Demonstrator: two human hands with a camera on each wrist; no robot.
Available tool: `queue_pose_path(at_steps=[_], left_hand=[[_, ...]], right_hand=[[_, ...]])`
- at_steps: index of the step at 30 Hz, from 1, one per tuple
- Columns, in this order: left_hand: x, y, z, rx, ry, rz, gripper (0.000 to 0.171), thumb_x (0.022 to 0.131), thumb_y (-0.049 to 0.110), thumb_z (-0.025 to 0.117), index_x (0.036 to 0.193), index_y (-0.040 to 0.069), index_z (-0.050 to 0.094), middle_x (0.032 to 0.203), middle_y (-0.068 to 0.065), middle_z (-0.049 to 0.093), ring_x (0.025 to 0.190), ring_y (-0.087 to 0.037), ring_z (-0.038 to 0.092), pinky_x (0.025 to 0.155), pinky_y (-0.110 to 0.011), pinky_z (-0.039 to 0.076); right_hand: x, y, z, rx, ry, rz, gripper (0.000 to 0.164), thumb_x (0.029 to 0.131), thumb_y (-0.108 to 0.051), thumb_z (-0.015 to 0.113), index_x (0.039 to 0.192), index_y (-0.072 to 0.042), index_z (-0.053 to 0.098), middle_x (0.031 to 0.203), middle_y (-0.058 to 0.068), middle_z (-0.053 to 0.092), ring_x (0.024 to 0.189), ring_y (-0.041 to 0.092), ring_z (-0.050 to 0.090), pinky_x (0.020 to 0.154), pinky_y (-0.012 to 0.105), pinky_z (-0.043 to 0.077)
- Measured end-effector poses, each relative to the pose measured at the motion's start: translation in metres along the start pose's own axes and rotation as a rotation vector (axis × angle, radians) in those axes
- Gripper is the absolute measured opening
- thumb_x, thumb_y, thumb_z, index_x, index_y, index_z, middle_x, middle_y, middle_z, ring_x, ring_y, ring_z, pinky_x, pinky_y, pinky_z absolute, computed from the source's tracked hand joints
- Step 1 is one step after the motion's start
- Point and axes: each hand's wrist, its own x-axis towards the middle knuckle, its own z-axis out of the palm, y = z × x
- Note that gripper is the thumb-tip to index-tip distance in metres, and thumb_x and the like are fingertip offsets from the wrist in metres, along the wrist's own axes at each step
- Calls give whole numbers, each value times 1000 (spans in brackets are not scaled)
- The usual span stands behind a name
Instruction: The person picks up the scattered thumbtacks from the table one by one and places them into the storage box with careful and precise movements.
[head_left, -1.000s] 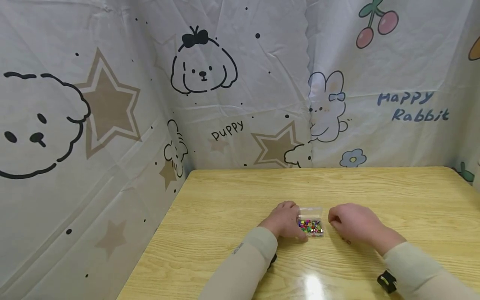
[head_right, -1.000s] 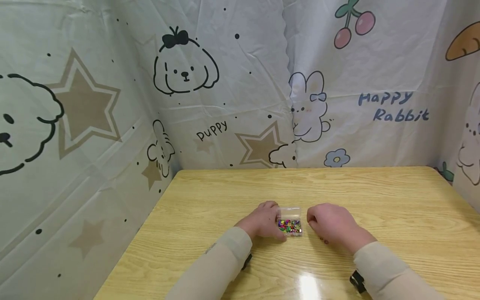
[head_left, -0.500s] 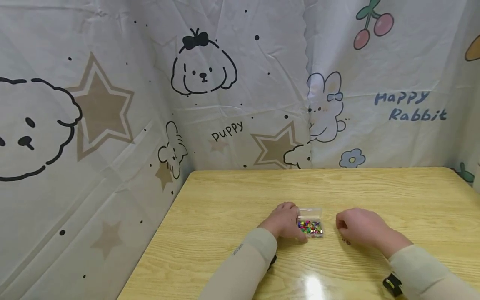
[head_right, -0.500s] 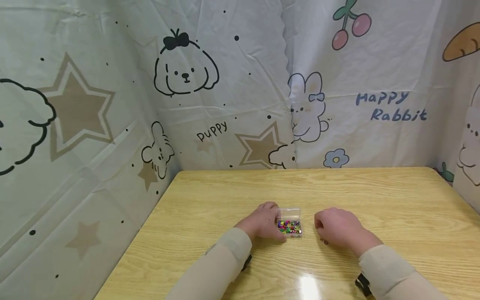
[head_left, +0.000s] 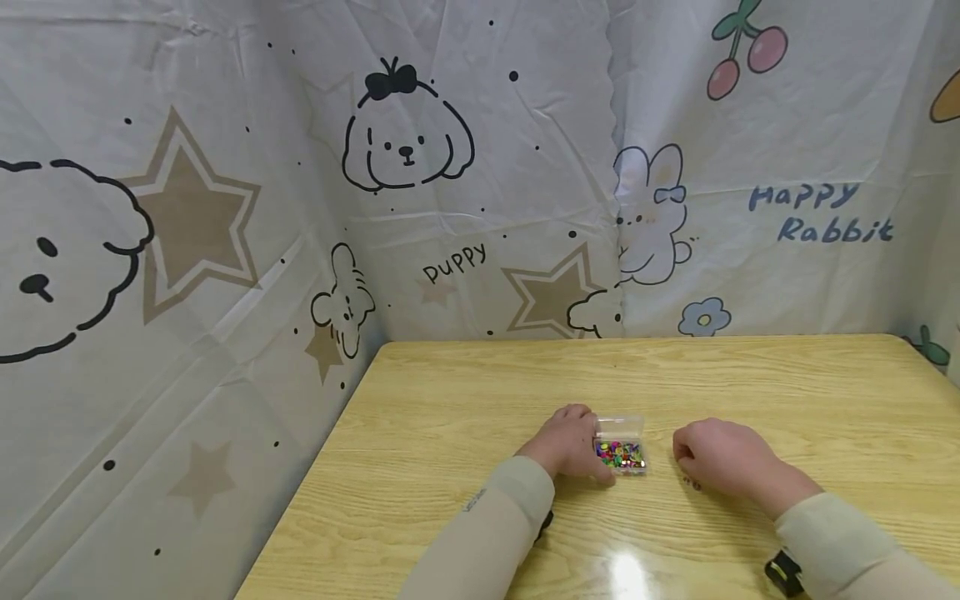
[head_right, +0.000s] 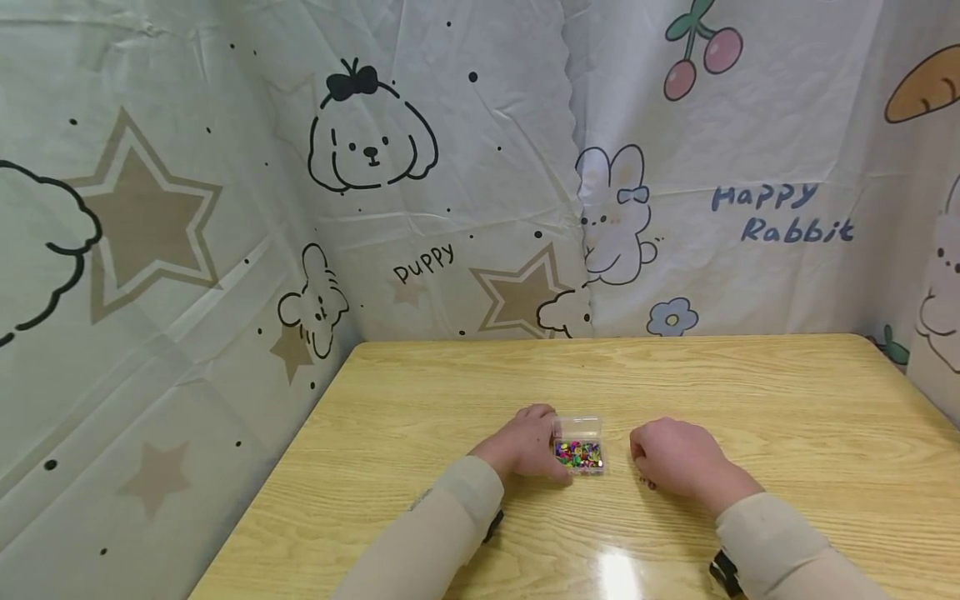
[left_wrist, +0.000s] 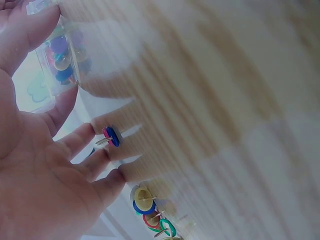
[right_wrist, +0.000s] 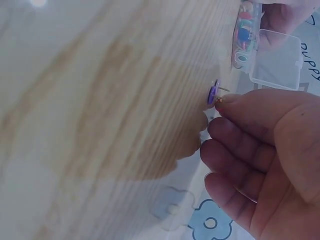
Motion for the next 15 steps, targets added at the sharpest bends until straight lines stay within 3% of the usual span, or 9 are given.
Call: queue_pose_path(at_steps=[15], left_hand=[[-3, 0, -2, -27, -11, 2, 56, 67, 58, 77, 105, 25, 52, 143, 7, 34, 131, -15, 26, 105, -33, 32]], right_hand=[[2, -1, 5, -44, 31, 15, 24, 87, -12, 59, 66, -22, 52, 59, -7, 46, 52, 12, 40, 48, 32, 38]])
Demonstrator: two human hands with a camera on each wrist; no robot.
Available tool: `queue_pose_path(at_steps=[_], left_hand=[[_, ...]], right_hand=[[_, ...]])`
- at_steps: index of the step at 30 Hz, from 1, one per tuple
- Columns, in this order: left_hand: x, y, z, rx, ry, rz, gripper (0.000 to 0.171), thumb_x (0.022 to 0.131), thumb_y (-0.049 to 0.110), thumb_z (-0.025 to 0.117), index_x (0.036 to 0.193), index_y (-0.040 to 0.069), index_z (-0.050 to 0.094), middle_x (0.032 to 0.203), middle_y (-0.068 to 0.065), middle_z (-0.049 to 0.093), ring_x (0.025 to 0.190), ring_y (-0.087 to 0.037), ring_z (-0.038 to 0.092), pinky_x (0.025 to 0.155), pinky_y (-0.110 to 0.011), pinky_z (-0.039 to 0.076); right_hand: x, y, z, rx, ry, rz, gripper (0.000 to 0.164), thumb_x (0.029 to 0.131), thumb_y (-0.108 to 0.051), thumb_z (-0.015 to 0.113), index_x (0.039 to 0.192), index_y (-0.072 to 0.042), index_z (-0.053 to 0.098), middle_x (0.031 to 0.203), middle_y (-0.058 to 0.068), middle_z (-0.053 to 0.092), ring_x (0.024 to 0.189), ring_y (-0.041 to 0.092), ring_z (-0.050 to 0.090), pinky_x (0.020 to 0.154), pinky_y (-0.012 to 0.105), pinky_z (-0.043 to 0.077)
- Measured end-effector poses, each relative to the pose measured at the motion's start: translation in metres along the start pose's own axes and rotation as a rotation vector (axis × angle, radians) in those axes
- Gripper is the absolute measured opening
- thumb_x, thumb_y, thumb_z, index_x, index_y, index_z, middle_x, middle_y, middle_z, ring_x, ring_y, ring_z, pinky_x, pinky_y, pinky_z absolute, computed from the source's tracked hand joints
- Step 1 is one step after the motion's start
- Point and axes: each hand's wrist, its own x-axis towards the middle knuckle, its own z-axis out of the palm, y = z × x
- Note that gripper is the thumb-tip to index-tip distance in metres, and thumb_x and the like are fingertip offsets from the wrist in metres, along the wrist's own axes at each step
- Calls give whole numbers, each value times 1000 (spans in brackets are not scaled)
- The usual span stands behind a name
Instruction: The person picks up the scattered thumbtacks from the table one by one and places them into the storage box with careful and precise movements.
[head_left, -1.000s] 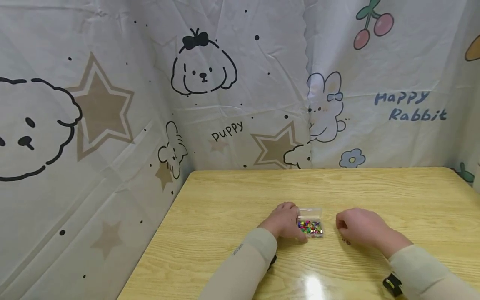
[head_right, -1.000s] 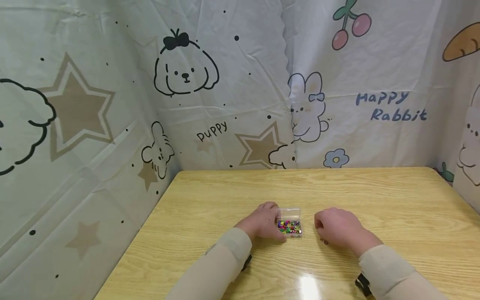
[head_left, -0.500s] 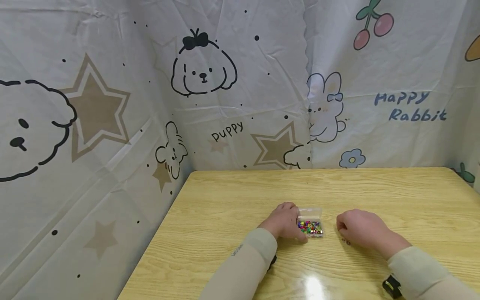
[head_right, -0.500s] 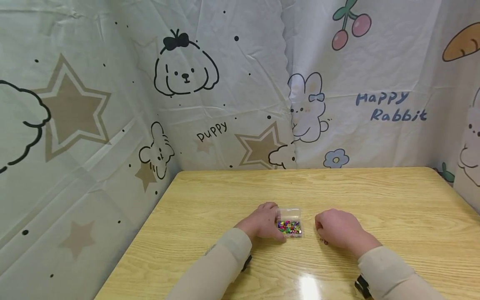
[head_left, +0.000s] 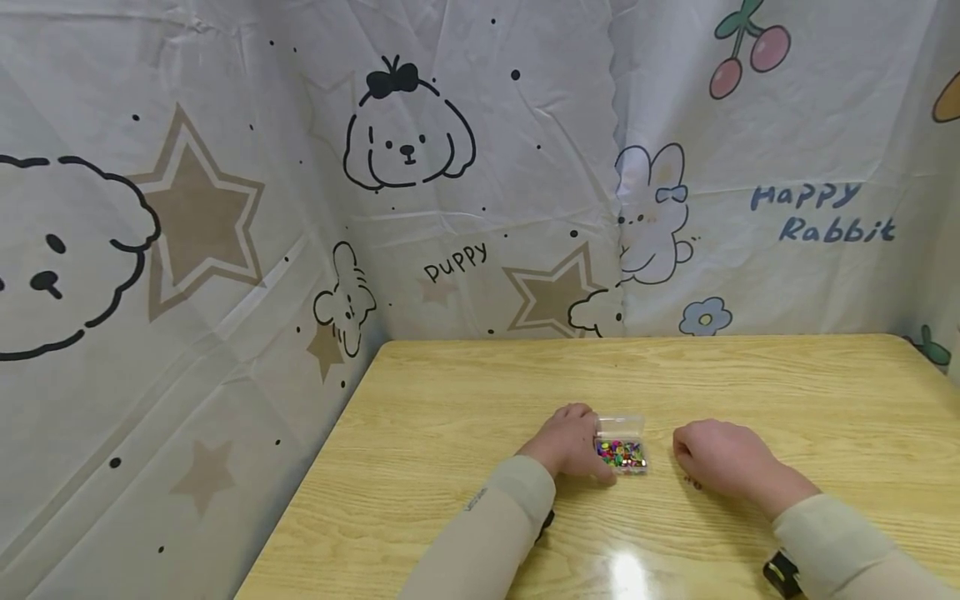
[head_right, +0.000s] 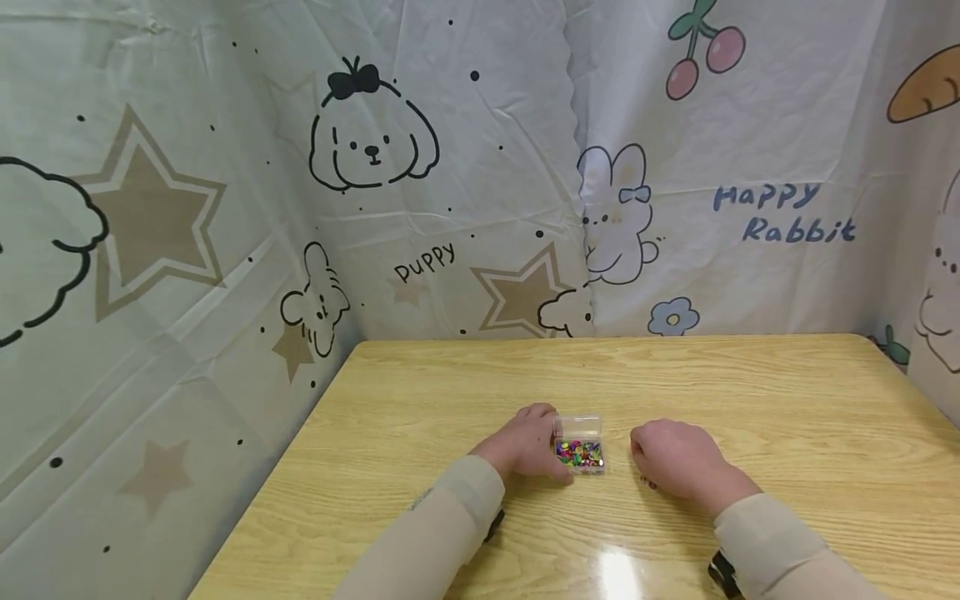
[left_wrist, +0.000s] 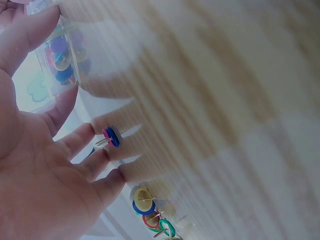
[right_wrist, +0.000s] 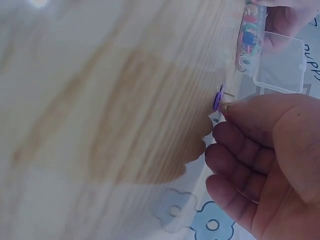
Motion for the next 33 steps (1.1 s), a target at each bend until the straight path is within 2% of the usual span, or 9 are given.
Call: queue_pose_path(at_steps=[7, 14, 20, 26, 33], left_hand=[[-1, 0, 0, 14, -7, 3, 58, 68, 58, 76, 107, 25, 51, 143, 7, 34, 131, -15, 25, 105, -32, 31], [0, 0, 0, -8, -3, 1, 49, 67, 57, 77, 94, 27, 49, 143, 8, 34, 131, -15, 25, 105, -32, 31], [0, 0, 0, -19, -3, -8, 48, 67, 57, 77, 91, 26, 49, 143, 8, 34, 130, -14, 26, 104, -32, 32], [1, 0, 0, -16, -2, -6, 49, 66, 57, 77, 93, 26, 50, 142, 8, 35, 130, -13, 27, 104, -31, 32], [1, -1, 0, -12, -5, -11, 54, 66, 58, 77, 100, 26, 51, 141, 9, 35, 129, -13, 27, 103, -30, 33]], right_hand=[[2, -4, 0, 23, 11, -2, 27, 90, -15, 59, 66, -23, 49, 57, -8, 44, 51, 10, 39, 47, 31, 36], [4, -12, -5, 73, 1, 3, 22, 90, -16, 59, 71, -24, 53, 60, -10, 47, 54, 9, 42, 51, 32, 38], [7, -19, -10, 97, -12, 8, 16, 90, -19, 62, 75, -24, 59, 65, -11, 51, 56, 8, 44, 54, 33, 41], [9, -24, -11, 103, 27, -27, 15, 88, -19, 66, 75, -24, 61, 70, -12, 55, 59, 7, 45, 56, 34, 44], [13, -28, -8, 128, 49, -56, 18, 86, -20, 69, 72, -26, 59, 68, -15, 54, 59, 5, 45, 56, 34, 45]])
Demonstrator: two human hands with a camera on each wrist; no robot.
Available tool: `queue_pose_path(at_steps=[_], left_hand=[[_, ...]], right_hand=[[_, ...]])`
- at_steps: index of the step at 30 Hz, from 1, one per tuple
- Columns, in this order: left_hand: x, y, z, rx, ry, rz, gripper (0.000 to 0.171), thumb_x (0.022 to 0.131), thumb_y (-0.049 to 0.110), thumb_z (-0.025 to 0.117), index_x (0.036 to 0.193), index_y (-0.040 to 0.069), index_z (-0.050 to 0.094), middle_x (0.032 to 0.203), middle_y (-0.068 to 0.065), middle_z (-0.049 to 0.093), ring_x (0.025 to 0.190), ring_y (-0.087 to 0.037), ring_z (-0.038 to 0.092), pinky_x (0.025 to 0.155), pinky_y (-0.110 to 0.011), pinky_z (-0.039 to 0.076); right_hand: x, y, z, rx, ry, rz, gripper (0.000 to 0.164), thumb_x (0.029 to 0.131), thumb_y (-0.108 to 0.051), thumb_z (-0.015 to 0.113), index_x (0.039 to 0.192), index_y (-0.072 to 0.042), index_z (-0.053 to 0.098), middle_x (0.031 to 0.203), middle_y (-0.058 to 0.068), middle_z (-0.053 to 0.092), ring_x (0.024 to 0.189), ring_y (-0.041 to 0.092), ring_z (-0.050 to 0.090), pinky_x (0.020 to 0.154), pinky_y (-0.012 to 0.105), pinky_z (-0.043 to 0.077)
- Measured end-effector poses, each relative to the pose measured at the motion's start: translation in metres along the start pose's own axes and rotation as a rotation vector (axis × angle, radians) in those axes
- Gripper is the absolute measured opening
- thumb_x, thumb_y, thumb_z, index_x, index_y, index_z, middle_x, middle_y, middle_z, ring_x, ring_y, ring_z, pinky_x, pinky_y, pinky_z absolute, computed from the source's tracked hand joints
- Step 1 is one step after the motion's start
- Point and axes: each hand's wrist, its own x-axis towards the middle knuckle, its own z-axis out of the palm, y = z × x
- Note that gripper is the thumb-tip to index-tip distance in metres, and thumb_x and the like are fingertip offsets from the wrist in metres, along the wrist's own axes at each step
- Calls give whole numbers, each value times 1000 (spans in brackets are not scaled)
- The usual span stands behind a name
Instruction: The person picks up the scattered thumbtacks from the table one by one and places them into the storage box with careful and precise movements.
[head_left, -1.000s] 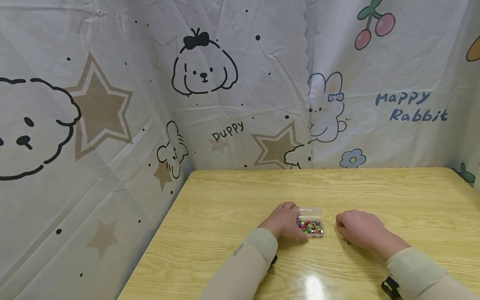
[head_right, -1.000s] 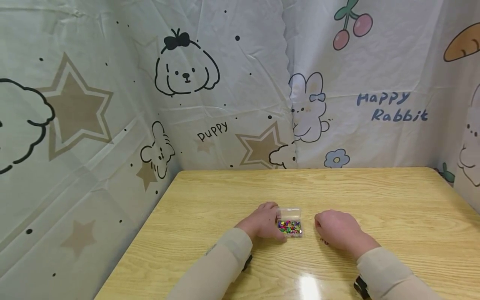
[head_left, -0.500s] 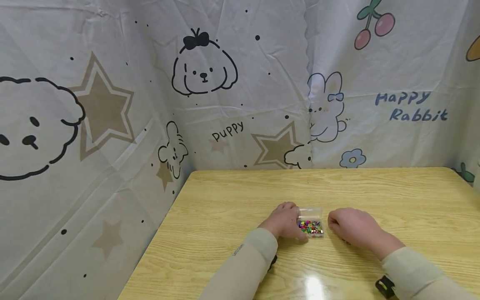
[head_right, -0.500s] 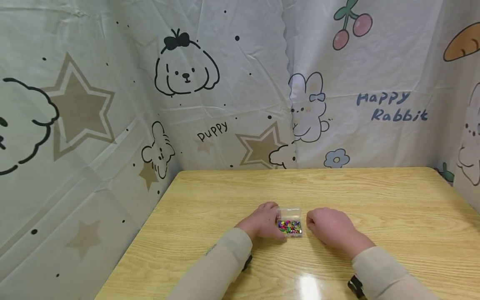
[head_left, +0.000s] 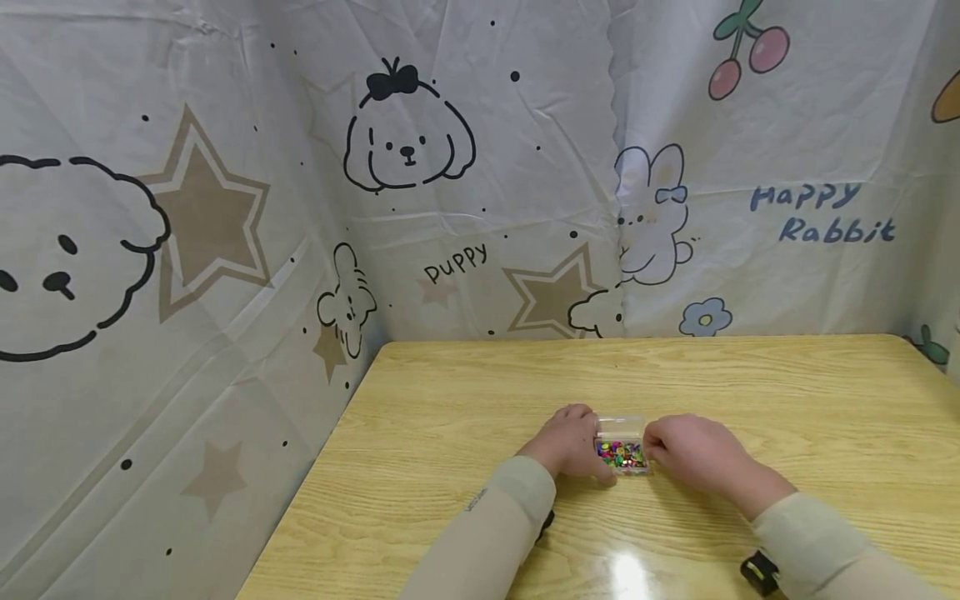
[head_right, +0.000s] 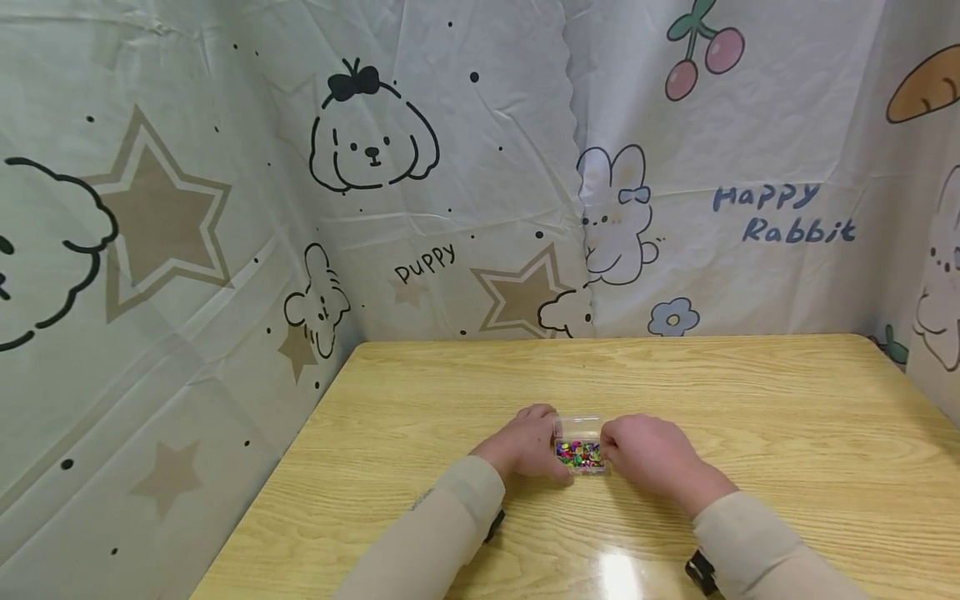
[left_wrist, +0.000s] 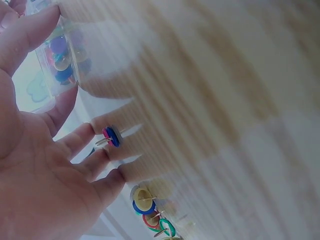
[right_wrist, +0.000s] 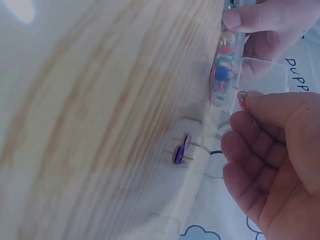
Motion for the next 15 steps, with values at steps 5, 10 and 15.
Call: queue_pose_path(at_steps=[5, 10, 15], left_hand=[[0, 0, 0, 4, -2, 0, 52, 67, 59, 76, 98, 26, 50, 142, 9, 34, 129, -13, 27, 103, -31, 34], [-1, 0, 0, 19, 1, 13, 50, 68, 59, 76, 94, 26, 49, 141, 8, 35, 129, -14, 27, 103, -31, 33], [-2, 0, -1, 26, 3, 16, 50, 68, 59, 76, 94, 26, 50, 141, 8, 35, 130, -14, 27, 104, -30, 33]], right_hand=[[3, -4, 2, 2, -2, -2, 19, 87, -21, 68, 71, -25, 58, 66, -15, 52, 57, 5, 44, 54, 32, 43], [6, -8, 4, 15, 1, -7, 18, 87, -20, 66, 72, -26, 60, 66, -15, 54, 57, 5, 45, 55, 31, 44], [7, -11, 5, 20, 14, -15, 18, 85, -17, 65, 71, -26, 59, 66, -16, 53, 57, 4, 44, 54, 31, 44]])
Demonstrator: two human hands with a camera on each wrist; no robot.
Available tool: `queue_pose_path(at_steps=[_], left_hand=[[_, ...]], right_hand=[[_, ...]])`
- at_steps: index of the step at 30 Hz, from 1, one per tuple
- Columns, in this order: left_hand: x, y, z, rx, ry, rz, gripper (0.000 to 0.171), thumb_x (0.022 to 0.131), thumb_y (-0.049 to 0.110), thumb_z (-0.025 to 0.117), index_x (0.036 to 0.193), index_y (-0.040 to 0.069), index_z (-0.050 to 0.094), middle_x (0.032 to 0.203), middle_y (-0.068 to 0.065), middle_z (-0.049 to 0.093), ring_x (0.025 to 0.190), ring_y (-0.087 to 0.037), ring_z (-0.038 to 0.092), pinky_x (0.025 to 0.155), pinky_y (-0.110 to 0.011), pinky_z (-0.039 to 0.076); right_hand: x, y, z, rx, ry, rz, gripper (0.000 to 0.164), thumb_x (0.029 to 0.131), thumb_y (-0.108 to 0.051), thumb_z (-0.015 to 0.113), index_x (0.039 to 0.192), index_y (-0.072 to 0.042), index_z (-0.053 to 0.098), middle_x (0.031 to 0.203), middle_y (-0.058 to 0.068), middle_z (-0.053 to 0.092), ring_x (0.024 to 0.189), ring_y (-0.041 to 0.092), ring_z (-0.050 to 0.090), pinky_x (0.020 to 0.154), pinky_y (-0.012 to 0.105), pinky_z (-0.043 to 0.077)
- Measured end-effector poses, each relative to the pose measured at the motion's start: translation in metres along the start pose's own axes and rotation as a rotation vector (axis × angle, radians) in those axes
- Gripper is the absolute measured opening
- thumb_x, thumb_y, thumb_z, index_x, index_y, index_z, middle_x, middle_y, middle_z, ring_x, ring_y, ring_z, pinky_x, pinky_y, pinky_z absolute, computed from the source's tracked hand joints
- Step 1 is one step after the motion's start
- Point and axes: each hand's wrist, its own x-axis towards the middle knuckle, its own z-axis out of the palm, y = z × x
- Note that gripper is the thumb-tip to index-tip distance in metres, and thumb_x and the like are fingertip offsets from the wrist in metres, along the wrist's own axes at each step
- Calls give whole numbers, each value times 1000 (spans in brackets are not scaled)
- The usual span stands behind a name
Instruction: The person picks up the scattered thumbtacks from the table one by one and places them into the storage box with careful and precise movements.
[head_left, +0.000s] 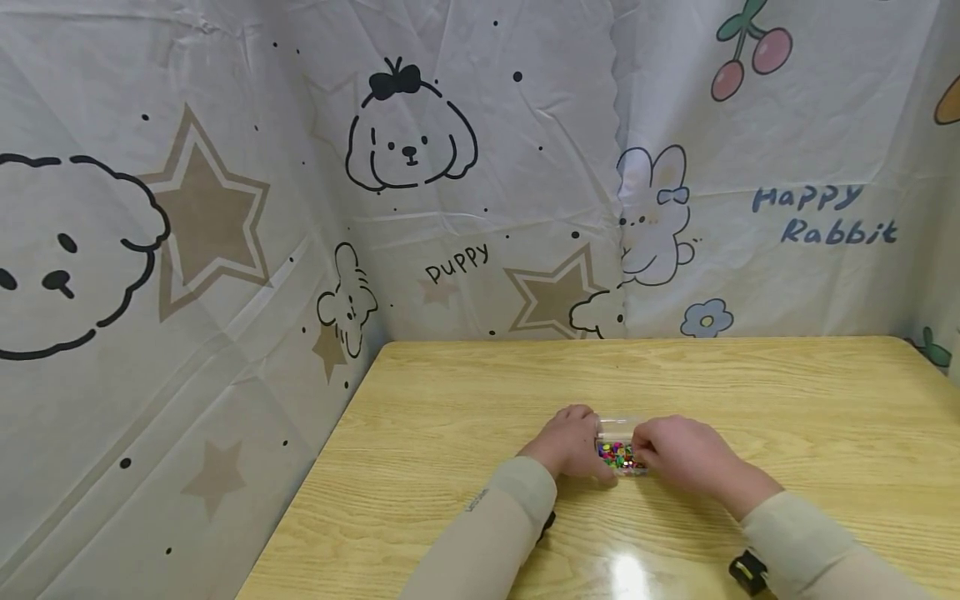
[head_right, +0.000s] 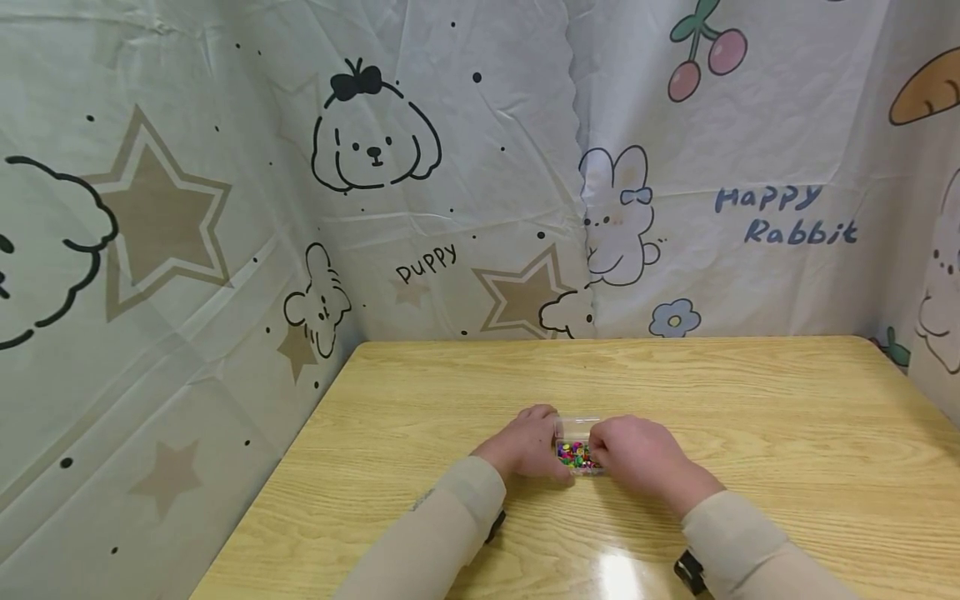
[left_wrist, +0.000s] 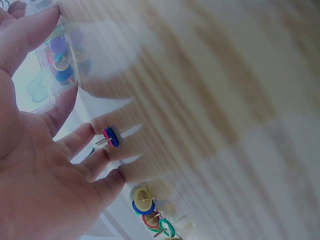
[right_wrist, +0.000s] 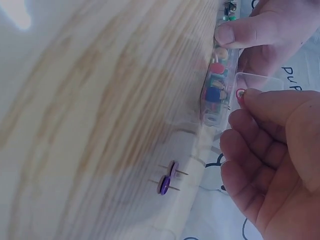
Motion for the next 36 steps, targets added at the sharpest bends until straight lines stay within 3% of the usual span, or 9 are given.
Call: queue_pose_path(at_steps=[24, 36], left_hand=[[3, 0, 1, 10, -8, 0, 48, 69, 59, 75, 92, 26, 49, 143, 7, 34, 131, -15, 26, 104, -31, 32], [2, 1, 1, 3, -2, -4, 48, 68, 59, 76, 89, 26, 49, 141, 7, 35, 129, -13, 27, 104, -29, 32]], right_hand=[[3, 0, 8, -6, -39, 62, 14, 82, -18, 69, 73, -26, 63, 70, -14, 58, 60, 5, 47, 56, 35, 47], [-2, 1, 2, 2, -6, 32, 13, 81, -16, 70, 76, -27, 66, 74, -15, 61, 64, 4, 50, 59, 36, 50]])
